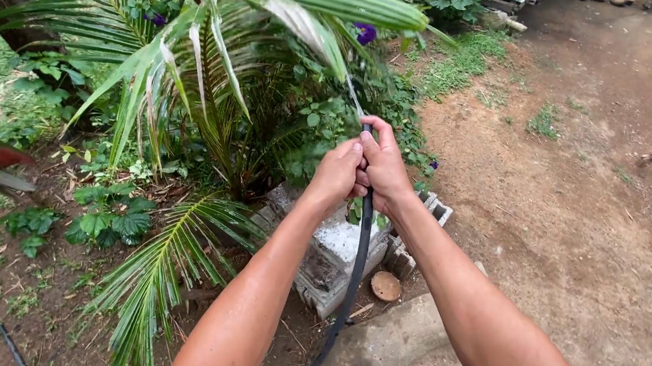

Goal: Watering various garden plants and trees using a handheld hose.

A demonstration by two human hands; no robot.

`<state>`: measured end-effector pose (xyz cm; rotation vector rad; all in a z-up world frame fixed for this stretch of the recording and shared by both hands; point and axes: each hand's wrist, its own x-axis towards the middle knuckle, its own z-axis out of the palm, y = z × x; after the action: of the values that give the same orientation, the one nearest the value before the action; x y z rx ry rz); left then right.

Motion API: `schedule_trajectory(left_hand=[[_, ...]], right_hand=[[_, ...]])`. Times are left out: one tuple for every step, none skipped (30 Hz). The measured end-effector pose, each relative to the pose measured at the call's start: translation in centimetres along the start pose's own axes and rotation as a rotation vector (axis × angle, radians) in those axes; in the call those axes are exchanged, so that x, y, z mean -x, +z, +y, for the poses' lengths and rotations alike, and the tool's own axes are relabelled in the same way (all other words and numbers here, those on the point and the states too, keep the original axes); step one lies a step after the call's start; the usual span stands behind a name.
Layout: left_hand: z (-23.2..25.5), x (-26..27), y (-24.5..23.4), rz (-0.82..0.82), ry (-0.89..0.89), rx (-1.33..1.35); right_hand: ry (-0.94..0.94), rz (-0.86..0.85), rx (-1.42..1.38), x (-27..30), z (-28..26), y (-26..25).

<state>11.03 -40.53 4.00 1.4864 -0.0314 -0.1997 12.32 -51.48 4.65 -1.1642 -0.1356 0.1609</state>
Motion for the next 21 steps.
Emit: schedule_trajectory(left_hand=[[0.3,-0.3,0.5,0.009,0.004,-0.002],[0.3,-0.2,1.0,0.01,-0.001,0.023],[0.2,-0.1,1.4,0.012,-0.005,0.048],[0.3,0.2,1.6,0.021,-0.01,0.043],[0.4,0.5,1.9,0.027,-0.006,0.078],[0.6,0.8,2.1,0.035,-0.001,0.114],[0.7,0.9,2.1,0.044,-0.004,0.11],[0.7,1.0,2.1,0.063,-0.01,0.119],[0.7,1.2,2.2,0.082,-0.015,0.129],[0.4,1.2,2.3,0.098,-0.016,0.13],[0.1,1.3,2.4,0.121,-0.039,0.103],[-0.3,1.4,2.3,0.144,-0.06,0.076],[-0.6,1.9,2.4,0.161,-0.059,0.077],[-0.6,2.2,2.7,0.156,-0.111,0.058],[-0.7,2.5,3.0,0.152,-0.163,0.04],[-1.0,3.2,3.5,0.168,-0.168,0.046],[-1.3,3.8,4.0,0.148,-0.234,0.011],[-1.3,4.0,4.4,0.126,-0.294,-0.026],[-1.5,3.8,4.5,0.141,-0.294,-0.024],[-1.9,3.8,4.9,0.118,-0.301,-0.057],[-2.4,3.8,5.4,0.095,-0.308,-0.09]], right_hand=[[0.0,-0.01,-0.002,-0.3,-0.5,-0.4],[0.013,-0.01,0.012,-0.2,-0.7,-0.8],[0.027,-0.011,0.026,-0.1,-0.8,-1.2],[0.033,-0.017,0.019,-0.2,-0.7,-1.4],[0.038,-0.039,0.006,-0.3,-0.7,-1.5],[0.044,-0.062,-0.007,-0.4,-0.7,-1.7],[0.049,-0.069,-0.014,-0.7,-0.4,-1.9],[0.046,-0.099,-0.051,-0.9,-0.1,-2.1],[0.043,-0.128,-0.089,-1.1,0.3,-2.3],[0.052,-0.141,-0.092,-0.9,0.0,-2.3],[0.064,-0.144,-0.108,-0.8,-0.3,-2.3],[0.075,-0.15,-0.123,-0.6,-0.5,-2.2],[0.083,-0.165,-0.126,-0.5,-0.8,-2.2],[0.1,-0.154,-0.131,-0.7,-1.3,-2.2],[0.116,-0.143,-0.137,-0.7,-1.7,-2.3],[0.13,-0.155,-0.137,-0.6,-1.8,-2.8],[0.119,-0.162,-0.124,-0.4,-1.8,-3.2],[0.099,-0.171,-0.112,-0.8,-2.2,-3.5],[0.106,-0.185,-0.114,-1.1,-2.2,-3.8],[0.101,-0.19,-0.125,-0.9,-2.1,-4.6],[0.096,-0.196,-0.136,-0.7,-2.0,-5.3]])
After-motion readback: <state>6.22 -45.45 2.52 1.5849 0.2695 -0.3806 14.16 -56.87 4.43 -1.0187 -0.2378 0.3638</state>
